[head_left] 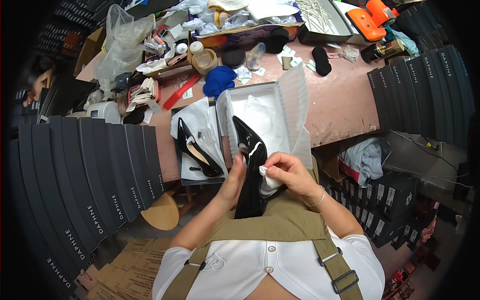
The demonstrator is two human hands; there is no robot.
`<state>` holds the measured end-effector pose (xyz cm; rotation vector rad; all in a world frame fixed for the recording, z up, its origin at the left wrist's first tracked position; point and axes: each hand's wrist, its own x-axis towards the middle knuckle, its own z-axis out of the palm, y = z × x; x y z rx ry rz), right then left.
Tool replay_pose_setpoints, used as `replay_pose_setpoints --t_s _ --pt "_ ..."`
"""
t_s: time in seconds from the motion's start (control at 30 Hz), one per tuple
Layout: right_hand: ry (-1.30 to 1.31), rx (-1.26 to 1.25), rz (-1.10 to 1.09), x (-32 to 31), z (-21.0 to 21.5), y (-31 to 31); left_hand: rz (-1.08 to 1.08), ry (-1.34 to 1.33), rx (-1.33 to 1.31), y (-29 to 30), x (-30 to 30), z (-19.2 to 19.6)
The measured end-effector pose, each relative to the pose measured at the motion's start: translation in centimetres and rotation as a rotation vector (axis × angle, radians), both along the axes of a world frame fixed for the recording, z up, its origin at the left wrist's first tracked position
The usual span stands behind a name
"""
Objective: Inspecting black high-heeled shoes and placing them into branded boxes with protective wrapping.
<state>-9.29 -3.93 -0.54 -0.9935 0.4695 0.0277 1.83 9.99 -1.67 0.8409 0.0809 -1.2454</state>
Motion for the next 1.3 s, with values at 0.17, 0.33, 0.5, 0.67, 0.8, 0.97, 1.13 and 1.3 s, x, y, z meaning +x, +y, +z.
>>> replay_pose_setpoints --t_s 0.17,0.33,0.5,0.67,0.8,0.97,1.13,1.3 --pt "-0.056 0.078 -0.362 0.6 -0.6 -1.4 -0.102 0.008 0.088 1.4 0.5 -3.0" --pt "-0.28 0.064 -0.484 0.0 1.9 -5.8 -0.079 0.221 -0.127 0.6 3.4 -4.0" --pt "-0.181 -0.122 -0.367 -0.5 1.8 -5.8 -0.237 0.28 -0.241 0.6 4.8 -5.2" --pt "-0.108 -0.193 -0.259 -0.5 1.2 -4.6 -0.171 0.246 -0.209 -1.0 4.7 -3.7" --pt "-0.071 -0.314 -0.198 -0.4 1.4 -4.9 -0.189 0.169 -0.191 -1.5 4.9 -4.1" --pt "0.013 -0.472 -0.044 -0.3 3.1 -4.0 -0.1 -0.095 -0.041 -2.2 5.0 -5.7" --pt "-0.155 -0.877 0.52 1.0 6.1 -1.5 -0.064 -0.195 0.058 -3.1 5.0 -5.0" --pt "-0.096 -1.308 0.624 1.0 3.3 -0.2 0.395 -0.015 0.154 -4.2 4.2 -2.6"
